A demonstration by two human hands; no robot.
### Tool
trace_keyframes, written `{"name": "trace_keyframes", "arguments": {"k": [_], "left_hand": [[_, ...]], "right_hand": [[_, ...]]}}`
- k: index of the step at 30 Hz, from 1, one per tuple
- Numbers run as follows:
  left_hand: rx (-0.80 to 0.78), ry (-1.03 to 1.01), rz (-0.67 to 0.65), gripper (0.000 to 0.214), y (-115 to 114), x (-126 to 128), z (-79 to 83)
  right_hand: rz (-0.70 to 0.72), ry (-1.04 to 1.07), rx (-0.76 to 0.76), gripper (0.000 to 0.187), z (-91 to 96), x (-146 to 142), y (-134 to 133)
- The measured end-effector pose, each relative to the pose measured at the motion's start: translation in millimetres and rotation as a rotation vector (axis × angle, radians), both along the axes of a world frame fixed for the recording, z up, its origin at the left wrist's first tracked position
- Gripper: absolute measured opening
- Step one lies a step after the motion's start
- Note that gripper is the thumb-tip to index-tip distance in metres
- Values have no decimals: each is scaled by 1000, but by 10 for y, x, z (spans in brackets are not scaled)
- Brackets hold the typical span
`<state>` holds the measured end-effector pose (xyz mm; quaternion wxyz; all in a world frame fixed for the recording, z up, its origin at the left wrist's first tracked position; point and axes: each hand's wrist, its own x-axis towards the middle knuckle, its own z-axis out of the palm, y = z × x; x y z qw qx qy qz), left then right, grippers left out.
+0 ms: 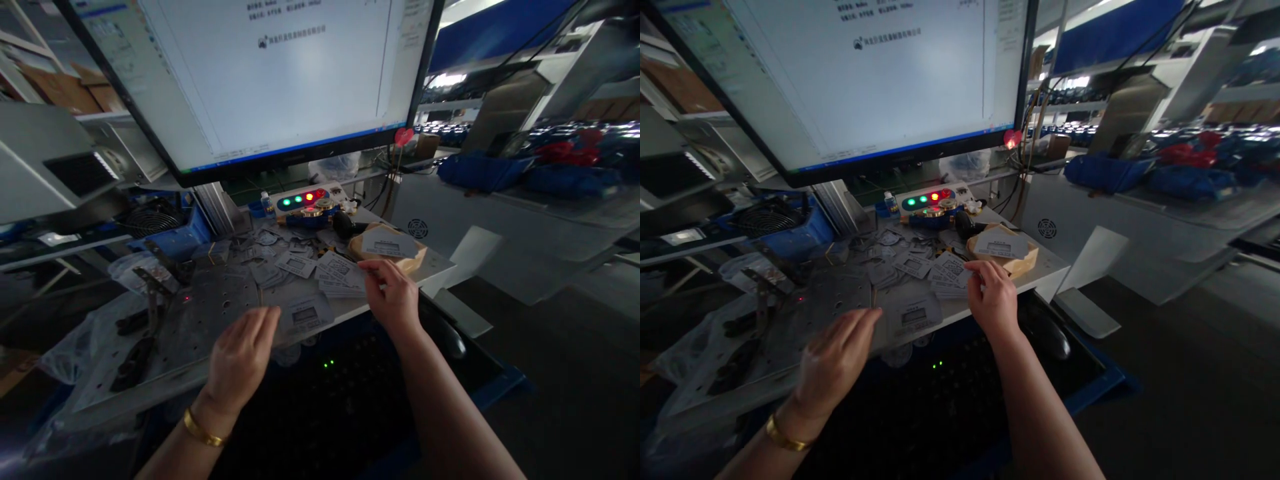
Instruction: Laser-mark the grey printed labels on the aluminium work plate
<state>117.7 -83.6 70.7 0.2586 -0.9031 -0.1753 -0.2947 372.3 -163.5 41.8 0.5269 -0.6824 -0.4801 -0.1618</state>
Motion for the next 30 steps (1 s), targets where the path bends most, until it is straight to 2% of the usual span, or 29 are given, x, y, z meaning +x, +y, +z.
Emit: {"name": "trace_keyframes", "arguments": {"k": [3,5,8,12,18,23,30], "left_hand": [[-12,-18,242,20,226,-341,52],[-123,42,370,19,320,-565,-16],[-318,86,463,20,391,-780,-190],[-450,39,565,27,537,-836,-295],[-557,-44,628,29,826,-869,-290],[-574,-82,648,36,870,-897,-380],[-617,-81,682,39,854,-876,-397]], "right_hand": [[27,-2,-6,24,2,-26,-28],[20,-16,-14,22,-6,-48,-45],[8,-65,-48,21,-32,-97,-43],[59,-189,-53,21,-58,-214,-12],[122,-342,-58,19,-68,-361,14],[213,-394,-78,19,-80,-491,43],[520,-428,-153,19,-96,-889,78]]}}
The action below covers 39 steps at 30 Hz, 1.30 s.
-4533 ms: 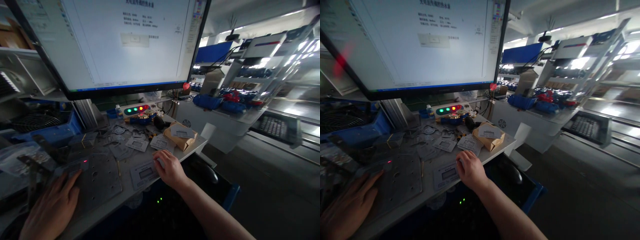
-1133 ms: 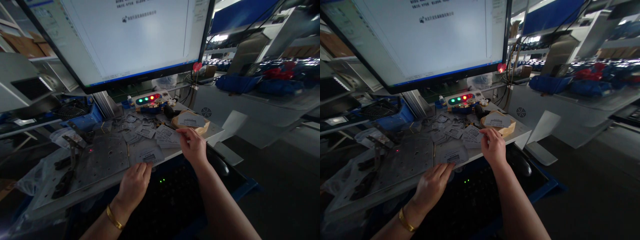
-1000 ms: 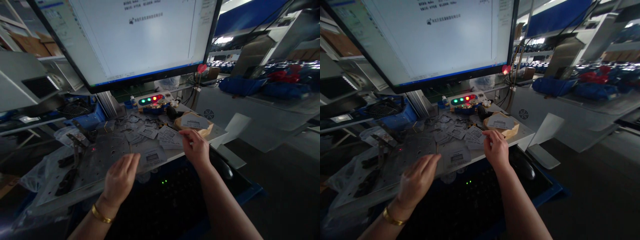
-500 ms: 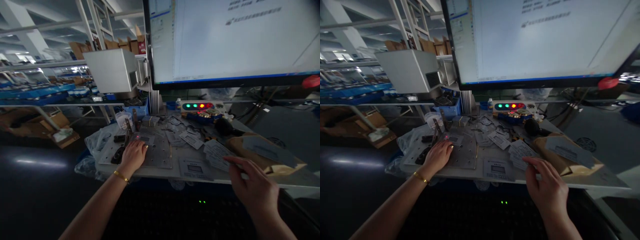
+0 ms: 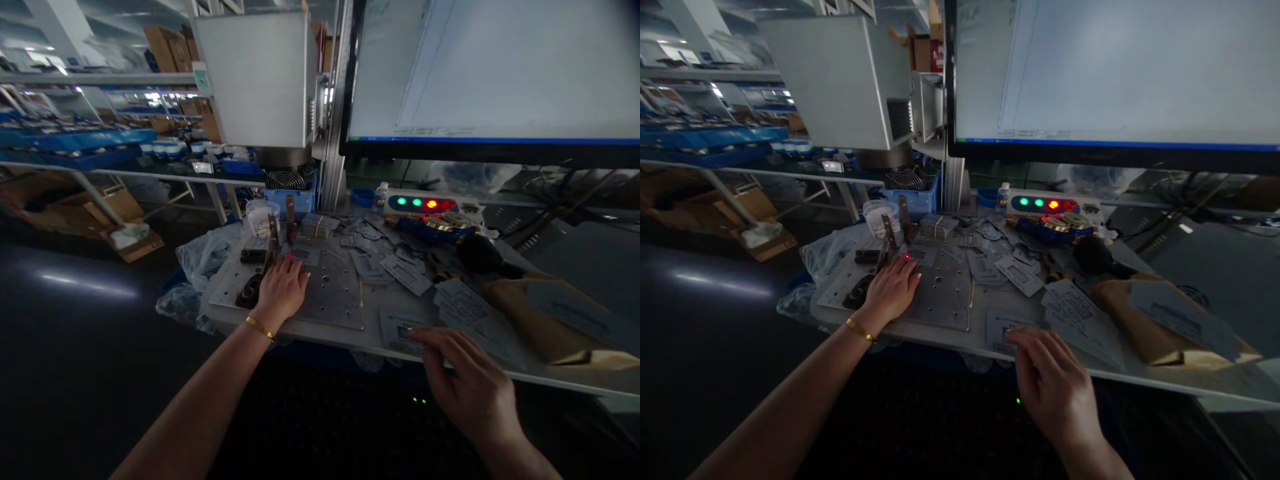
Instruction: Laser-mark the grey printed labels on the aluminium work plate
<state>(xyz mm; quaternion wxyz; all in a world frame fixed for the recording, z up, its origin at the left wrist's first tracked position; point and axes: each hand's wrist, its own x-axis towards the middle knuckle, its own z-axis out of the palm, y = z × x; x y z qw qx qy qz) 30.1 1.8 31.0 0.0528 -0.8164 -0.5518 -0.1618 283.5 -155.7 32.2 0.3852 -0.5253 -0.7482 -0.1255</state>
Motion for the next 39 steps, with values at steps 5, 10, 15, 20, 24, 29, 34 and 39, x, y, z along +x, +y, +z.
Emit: {"name": "trace_keyframes", "arguments": {"k": [5,10,15,20,24,29,34,39], "left_hand": [[-31,-10,5,40,-5,16,-14],[-31,-36,-12,40,0,40,-32],[-28,-17,-12,40,-9,32,-22],[15,-3,-10,40,-2,20,-26],[74,27,-6,40,21,2,-44],[96,40,-5,40,29,-13,-47],[68,30,-2,39,3,-13,-22],[44,20,2,39,0,-11,-8]], "right_hand": [[244,33,-201,27,-38,-463,-15],[402,-31,-534,30,-113,-1061,-50],[442,-159,-800,39,-139,-1568,24],[379,-199,-813,42,-188,-1778,184],[394,-162,-775,40,-175,-1758,189],[385,-43,-785,38,-112,-1538,54],[364,-30,-842,42,-125,-1331,-53],[351,-23,-868,42,-161,-1295,-65]]}}
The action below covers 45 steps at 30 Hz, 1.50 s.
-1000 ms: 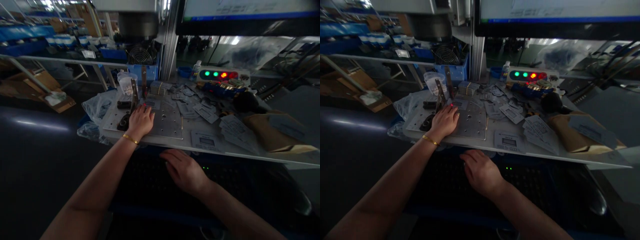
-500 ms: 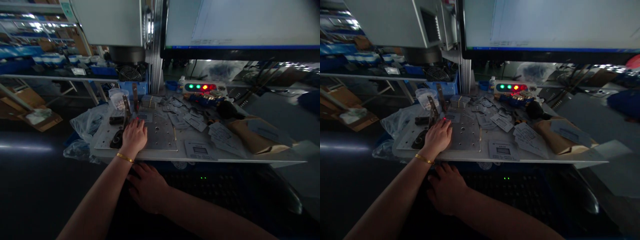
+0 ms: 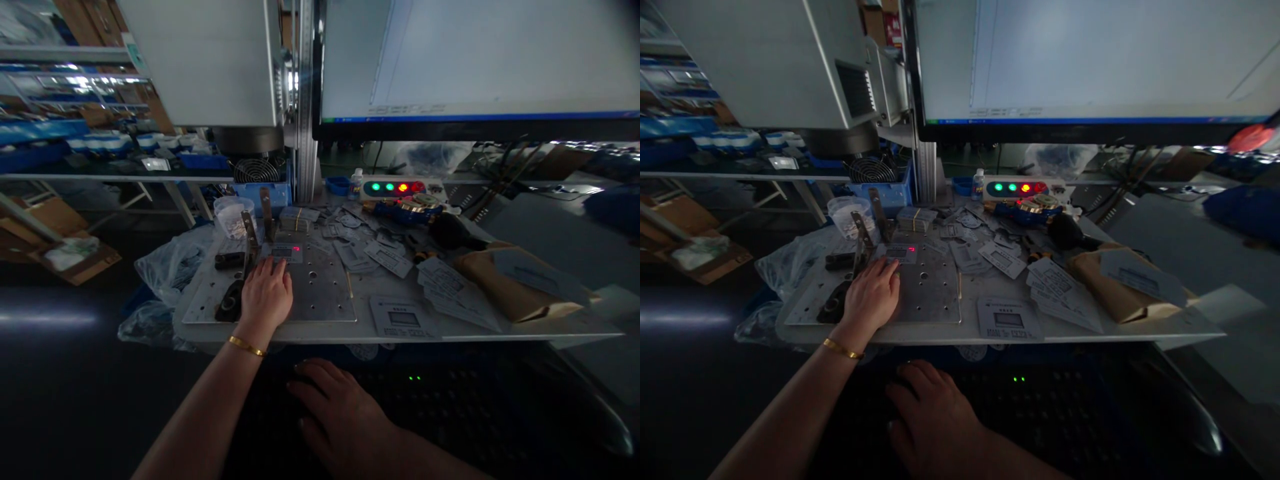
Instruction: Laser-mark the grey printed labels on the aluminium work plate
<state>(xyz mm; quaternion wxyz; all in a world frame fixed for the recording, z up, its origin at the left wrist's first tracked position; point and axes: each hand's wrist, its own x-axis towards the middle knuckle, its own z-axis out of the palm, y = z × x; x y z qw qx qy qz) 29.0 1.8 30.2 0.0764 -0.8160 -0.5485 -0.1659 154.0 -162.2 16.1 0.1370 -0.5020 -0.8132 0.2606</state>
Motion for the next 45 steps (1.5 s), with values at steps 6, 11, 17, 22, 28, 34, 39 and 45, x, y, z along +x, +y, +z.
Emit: {"name": "trace_keyframes", "arguments": {"k": [6,11,17,22,28,34,39,45], "left_hand": [[-1,4,2,39,5,15,14],[-14,19,10,38,-8,20,32],[1,6,0,38,-10,24,11],[-6,-9,-10,38,-20,27,1],[-8,-27,-13,38,-25,26,3],[-9,-38,-16,38,-21,31,-6],[-49,-55,-19,39,-33,44,7],[-79,-72,-24,40,-37,50,14]], "right_hand": [[14,25,-8,42,-33,-33,0],[-14,8,-44,48,-57,-18,-9],[-11,-66,-116,70,-114,-56,-33],[69,-105,-121,86,-98,-125,-64],[104,-112,-106,91,-132,-152,-96],[108,-135,-124,91,-98,-160,-72],[106,-174,-143,90,-56,-155,-80],[104,-185,-126,95,-93,-177,-120]]}}
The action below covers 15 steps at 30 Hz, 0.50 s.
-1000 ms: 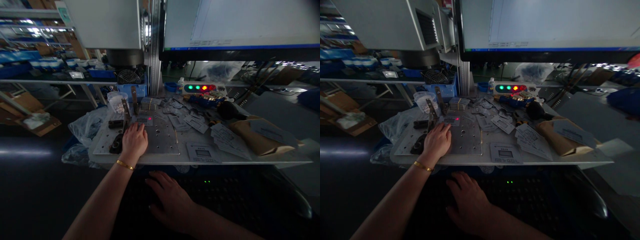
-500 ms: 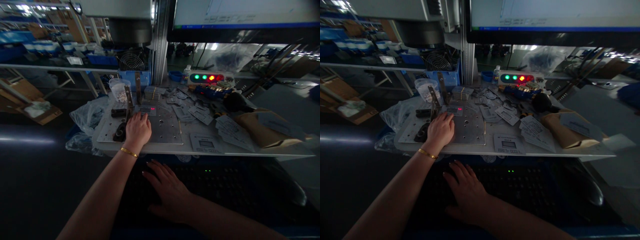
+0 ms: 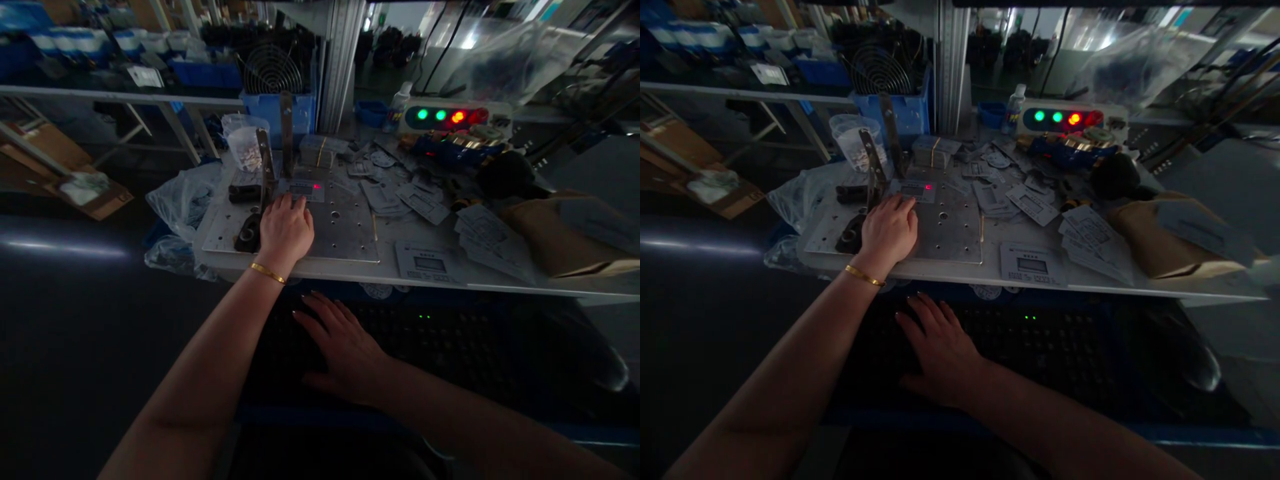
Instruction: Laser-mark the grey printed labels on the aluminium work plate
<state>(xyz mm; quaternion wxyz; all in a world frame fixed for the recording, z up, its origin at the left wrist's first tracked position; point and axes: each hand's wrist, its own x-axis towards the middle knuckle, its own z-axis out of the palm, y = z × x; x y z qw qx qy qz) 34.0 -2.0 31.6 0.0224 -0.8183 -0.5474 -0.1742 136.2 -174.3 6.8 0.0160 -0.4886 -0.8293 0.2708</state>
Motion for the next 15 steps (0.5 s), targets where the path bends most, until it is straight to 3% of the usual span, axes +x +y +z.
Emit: {"name": "trace_keyframes", "arguments": {"k": [5,10,15], "left_hand": [[12,7,8,39,-1,0,-4],[27,1,-4,39,0,-5,23],[74,43,-2,39,29,-7,24]], "right_hand": [[47,48,53,94,13,-76,96],[27,79,130,60,86,-202,291],[-24,178,229,48,176,-164,341]]}}
